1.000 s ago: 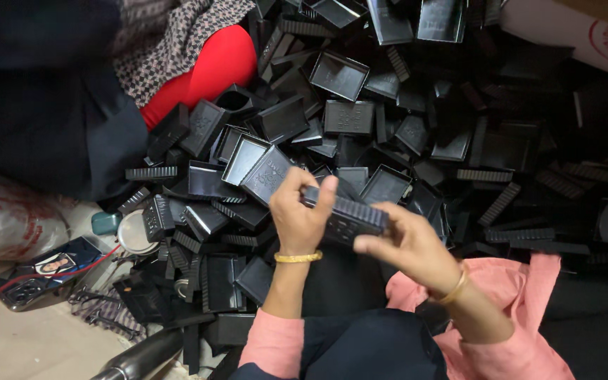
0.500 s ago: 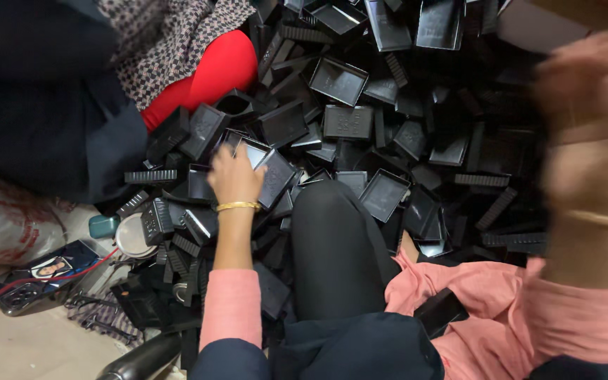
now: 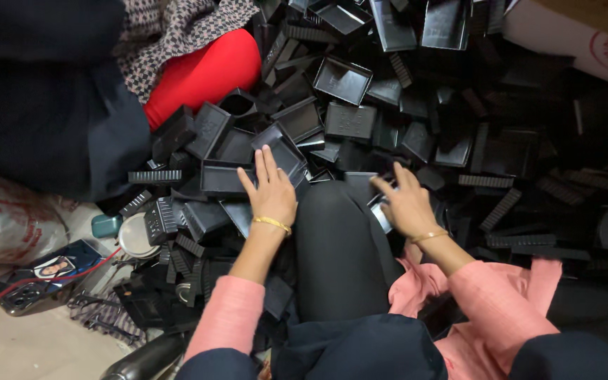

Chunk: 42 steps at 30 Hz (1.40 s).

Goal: The person sits on the floor and repeatedly picks up black plastic case halves from a large pile, snaps them together, and places the assembled units into a cardboard box. The process is continuous and repetitive, with both hands used to align and close the cases.

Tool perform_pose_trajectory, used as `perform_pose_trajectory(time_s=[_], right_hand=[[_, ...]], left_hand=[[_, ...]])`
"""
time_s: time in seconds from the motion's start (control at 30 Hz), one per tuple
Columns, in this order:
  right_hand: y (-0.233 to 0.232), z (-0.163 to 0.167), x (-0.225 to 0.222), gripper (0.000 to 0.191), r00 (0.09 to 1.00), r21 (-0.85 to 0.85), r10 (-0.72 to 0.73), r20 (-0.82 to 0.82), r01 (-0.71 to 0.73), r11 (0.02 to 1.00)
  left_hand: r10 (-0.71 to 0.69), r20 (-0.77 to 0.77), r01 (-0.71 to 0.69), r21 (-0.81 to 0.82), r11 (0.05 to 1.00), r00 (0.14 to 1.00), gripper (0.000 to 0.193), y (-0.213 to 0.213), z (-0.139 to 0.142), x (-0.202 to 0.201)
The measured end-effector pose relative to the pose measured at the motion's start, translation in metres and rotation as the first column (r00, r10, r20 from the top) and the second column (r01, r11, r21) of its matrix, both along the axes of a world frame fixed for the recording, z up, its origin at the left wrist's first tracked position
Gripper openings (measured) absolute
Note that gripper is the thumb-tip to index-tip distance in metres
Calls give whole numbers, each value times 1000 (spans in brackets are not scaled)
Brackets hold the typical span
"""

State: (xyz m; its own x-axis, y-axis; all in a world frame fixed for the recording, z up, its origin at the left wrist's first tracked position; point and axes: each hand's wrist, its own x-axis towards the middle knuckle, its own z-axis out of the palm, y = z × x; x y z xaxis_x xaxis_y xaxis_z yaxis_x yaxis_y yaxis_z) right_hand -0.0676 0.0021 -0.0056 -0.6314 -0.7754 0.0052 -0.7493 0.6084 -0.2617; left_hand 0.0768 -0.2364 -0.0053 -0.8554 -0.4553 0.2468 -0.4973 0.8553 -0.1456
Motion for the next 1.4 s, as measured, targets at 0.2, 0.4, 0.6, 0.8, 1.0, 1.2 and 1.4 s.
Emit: perform_pose_trajectory(time_s=[0.2, 0.4, 0.6, 0.8, 1.0, 1.2, 1.4], right_hand=[[24, 32, -20, 43, 996, -178, -92, -10, 89, 980], [-39, 19, -25, 25, 988, -342, 134, 76, -101, 934], [-70, 14, -36, 31, 997, -197, 81, -10, -81, 977], [-92, 9, -49, 25, 988, -296, 155, 15, -144, 944], [-134, 24, -51, 30, 986, -336, 153, -64, -166, 927], [-194, 31, -51, 62, 769, -280, 278, -575, -505, 816], [-145, 56, -28, 32, 983, -428, 149, 108, -89, 899]], left_hand=[[-18, -172, 107, 527, 843, 985, 25, -17, -6, 13], [39, -142, 32, 466, 884, 989, 35, -6, 10, 9], [183, -538, 324, 709, 626, 823, 65, -13, 57, 15], [105, -271, 175, 826, 535, 957, 122, 24, 63, 57], [399, 79, -30, 991, -128, 914, 57, 34, 18, 71], [755, -213, 749, 446, -490, 620, 75, 31, 16, 71], [789, -247, 817, 308, -487, 563, 82, 38, 61, 64]])
